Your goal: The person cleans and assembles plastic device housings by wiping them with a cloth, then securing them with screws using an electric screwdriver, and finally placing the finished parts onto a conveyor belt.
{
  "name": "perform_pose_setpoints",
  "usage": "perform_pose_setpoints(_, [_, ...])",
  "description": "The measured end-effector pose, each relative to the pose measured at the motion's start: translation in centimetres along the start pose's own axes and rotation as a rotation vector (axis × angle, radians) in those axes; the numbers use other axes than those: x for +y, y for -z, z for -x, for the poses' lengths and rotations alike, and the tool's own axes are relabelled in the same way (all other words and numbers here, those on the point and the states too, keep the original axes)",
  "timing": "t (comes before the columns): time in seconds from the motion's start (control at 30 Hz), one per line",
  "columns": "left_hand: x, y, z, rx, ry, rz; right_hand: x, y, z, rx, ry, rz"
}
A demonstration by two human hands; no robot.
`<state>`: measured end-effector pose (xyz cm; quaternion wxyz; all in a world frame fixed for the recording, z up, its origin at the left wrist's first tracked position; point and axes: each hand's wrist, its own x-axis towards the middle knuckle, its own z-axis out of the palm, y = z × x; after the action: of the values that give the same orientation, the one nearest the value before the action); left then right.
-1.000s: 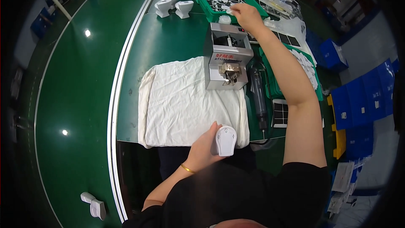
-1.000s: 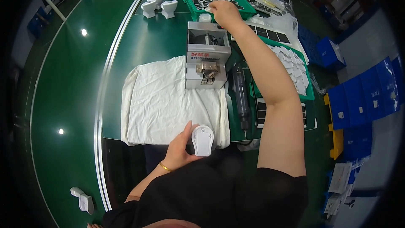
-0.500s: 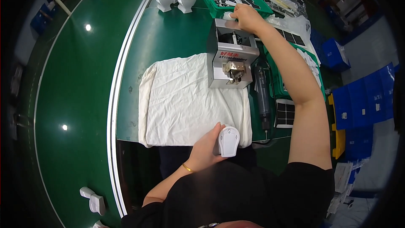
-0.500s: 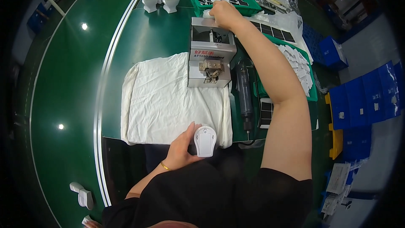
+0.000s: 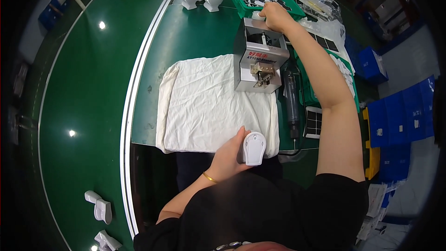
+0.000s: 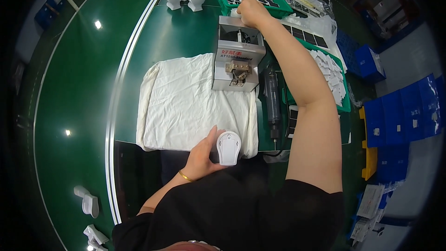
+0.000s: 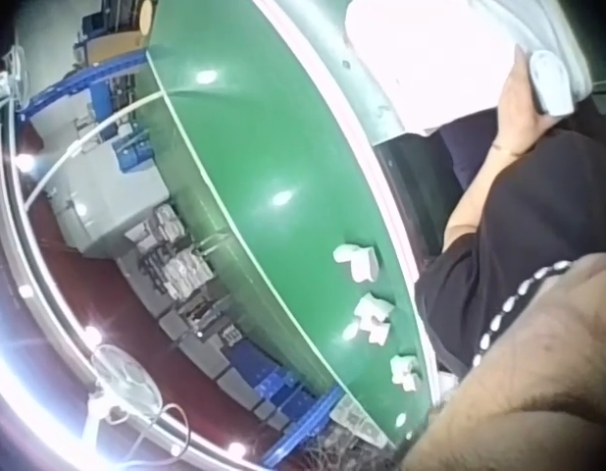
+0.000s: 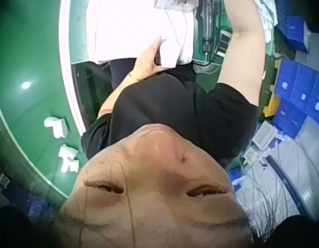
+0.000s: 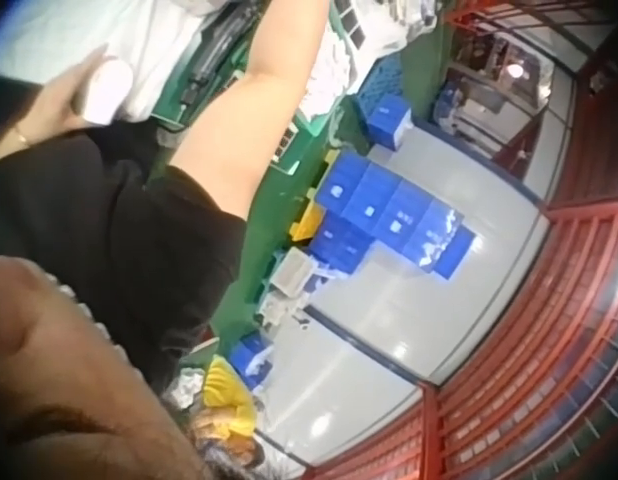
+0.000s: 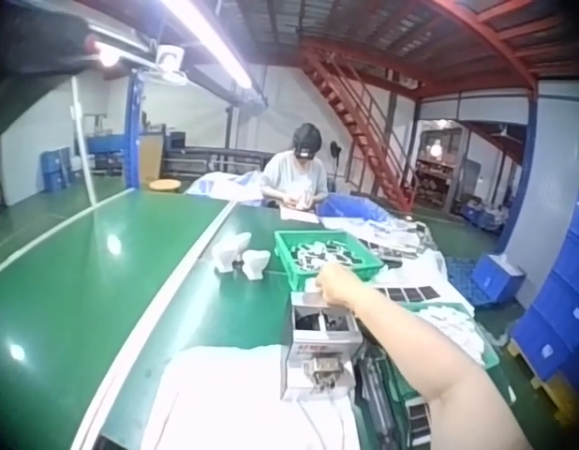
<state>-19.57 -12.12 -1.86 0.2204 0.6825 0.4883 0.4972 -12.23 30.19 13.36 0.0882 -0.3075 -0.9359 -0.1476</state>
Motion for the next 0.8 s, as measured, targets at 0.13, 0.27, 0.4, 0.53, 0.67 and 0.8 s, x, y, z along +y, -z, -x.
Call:
perform_pose_setpoints(0.13, [0.5,0.1,0.7,-0.010,0.015,0.001,0.5,-0.6,1.8,0.024,-0.077,-0.117])
perform_pose_setpoints(0.27, [1.1,-0.1,1.9,0.010,0.004,0.000,-0.5,1.4,4.7,0.131,-0.343,-0.658])
perform_pose_setpoints(0.4, [1.1,0.0,1.9,-0.008,0.005,-0.007,0.3,5.3,8.6,0.167,-0.394,-1.404])
perform_pose_setpoints(0.53, [-0.1,-0.6,2.0,0.001,-0.004,0.042,-2.5,7.4,14.1,0.171,-0.327,-1.492])
perform_pose_setpoints(0.67, [-1.7,-1.3,1.5,0.012,0.041,0.074,-6.6,8.4,19.8,0.246,-0.229,-0.912])
perform_pose_setpoints(0.8, [-2.0,-1.8,1.4,-0.001,0.065,0.114,-12.1,7.2,26.0,0.139,-0.053,-0.650])
